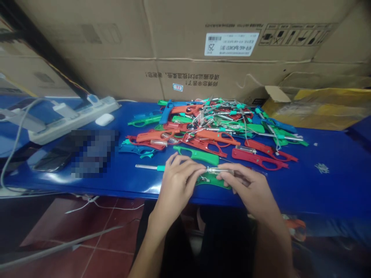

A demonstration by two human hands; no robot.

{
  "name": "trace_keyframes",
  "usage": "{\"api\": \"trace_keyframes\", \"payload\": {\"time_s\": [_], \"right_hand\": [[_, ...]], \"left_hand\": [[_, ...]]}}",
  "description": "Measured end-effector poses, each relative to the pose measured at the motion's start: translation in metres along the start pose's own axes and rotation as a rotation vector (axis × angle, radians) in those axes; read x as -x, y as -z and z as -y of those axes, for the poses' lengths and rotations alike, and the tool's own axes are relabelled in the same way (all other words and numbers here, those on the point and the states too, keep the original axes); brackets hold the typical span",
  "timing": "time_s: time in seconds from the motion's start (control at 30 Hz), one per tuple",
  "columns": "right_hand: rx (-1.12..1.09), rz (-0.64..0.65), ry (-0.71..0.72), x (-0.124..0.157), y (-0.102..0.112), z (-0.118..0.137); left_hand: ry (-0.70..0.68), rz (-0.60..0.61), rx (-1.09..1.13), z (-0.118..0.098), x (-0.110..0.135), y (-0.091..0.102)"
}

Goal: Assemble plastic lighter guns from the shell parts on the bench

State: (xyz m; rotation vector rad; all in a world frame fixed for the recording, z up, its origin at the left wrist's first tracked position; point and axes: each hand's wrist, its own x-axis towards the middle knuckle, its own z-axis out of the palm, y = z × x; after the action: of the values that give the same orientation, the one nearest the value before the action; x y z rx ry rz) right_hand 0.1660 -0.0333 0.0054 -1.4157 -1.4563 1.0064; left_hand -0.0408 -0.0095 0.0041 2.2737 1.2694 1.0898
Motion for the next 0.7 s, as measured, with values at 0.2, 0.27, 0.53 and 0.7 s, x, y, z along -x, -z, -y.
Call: {"api": "trace_keyframes", "payload": {"time_s": [0.2, 0.27, 0.53, 0.7], "right_hand": [[0.058, -0.045, 0.072, 0.001, -0.002, -0.003], [0.110, -0.059, 0.085, 0.001, -0.003, -0.003], [0.294, -0.138, 0.286, 0.000, -0.009, -0.001], [0.331, -0.140, 0.330, 0.000, -0.009, -0.002]], "left_hand": [[-0.099, -0.006, 0.036, 0.003, 0.007, 0.013], [-0.138, 0.051, -0.007, 0.010, 0.011, 0.023], [-0.102, 0.161, -0.131, 0.026, 0.017, 0.035], [-0.092, 0.144, -0.134, 0.025, 0.016, 0.030]]}}
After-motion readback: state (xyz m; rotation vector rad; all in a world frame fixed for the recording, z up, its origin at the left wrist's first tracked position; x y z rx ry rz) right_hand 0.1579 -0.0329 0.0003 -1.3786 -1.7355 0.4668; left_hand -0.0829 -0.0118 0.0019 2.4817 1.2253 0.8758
